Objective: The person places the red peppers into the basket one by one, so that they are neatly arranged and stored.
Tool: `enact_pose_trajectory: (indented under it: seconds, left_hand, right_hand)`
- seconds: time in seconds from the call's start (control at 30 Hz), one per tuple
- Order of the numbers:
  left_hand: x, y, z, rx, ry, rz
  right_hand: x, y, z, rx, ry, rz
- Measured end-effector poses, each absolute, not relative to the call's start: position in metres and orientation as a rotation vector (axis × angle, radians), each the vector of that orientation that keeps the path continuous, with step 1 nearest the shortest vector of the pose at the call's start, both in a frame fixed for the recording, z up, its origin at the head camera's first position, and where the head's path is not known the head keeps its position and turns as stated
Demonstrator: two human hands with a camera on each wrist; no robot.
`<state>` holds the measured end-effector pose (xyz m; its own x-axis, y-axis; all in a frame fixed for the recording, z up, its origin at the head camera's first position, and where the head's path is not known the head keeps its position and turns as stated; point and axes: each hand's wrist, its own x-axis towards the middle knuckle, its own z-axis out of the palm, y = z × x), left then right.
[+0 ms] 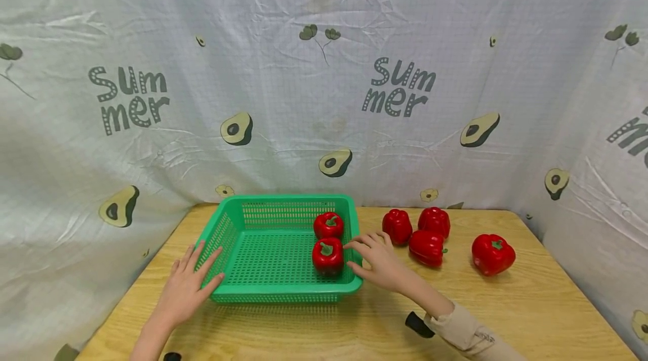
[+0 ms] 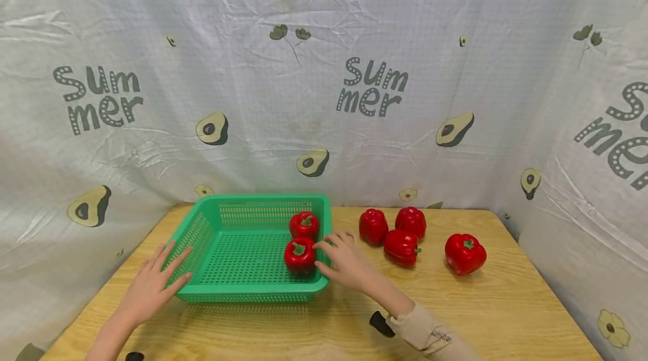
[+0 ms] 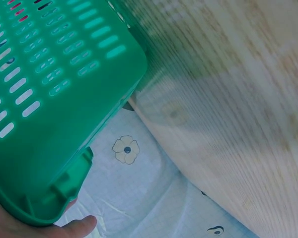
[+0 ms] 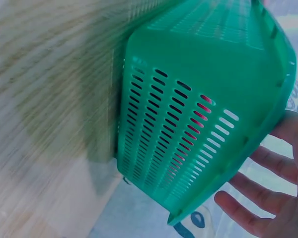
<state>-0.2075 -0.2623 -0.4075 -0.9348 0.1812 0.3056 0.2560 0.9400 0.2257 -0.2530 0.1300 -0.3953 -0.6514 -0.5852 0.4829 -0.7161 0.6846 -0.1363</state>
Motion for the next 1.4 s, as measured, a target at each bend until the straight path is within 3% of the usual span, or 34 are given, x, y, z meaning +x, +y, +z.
enact_pose_trajectory:
  seconds: [0.7, 1.4]
  left_hand:
    - [-0.208, -0.264, -0.406, -0.337, -2.81, -0.379]
    - [-0.208, -0.262, -0.408, -0.316, -2.805, -0.375]
  right_hand:
    - [-0.239, 0.181, -0.412, 0.906, -2.443, 0.321]
    - [-0.27, 0.251, -0.436, 0.685, -2.469, 0.215]
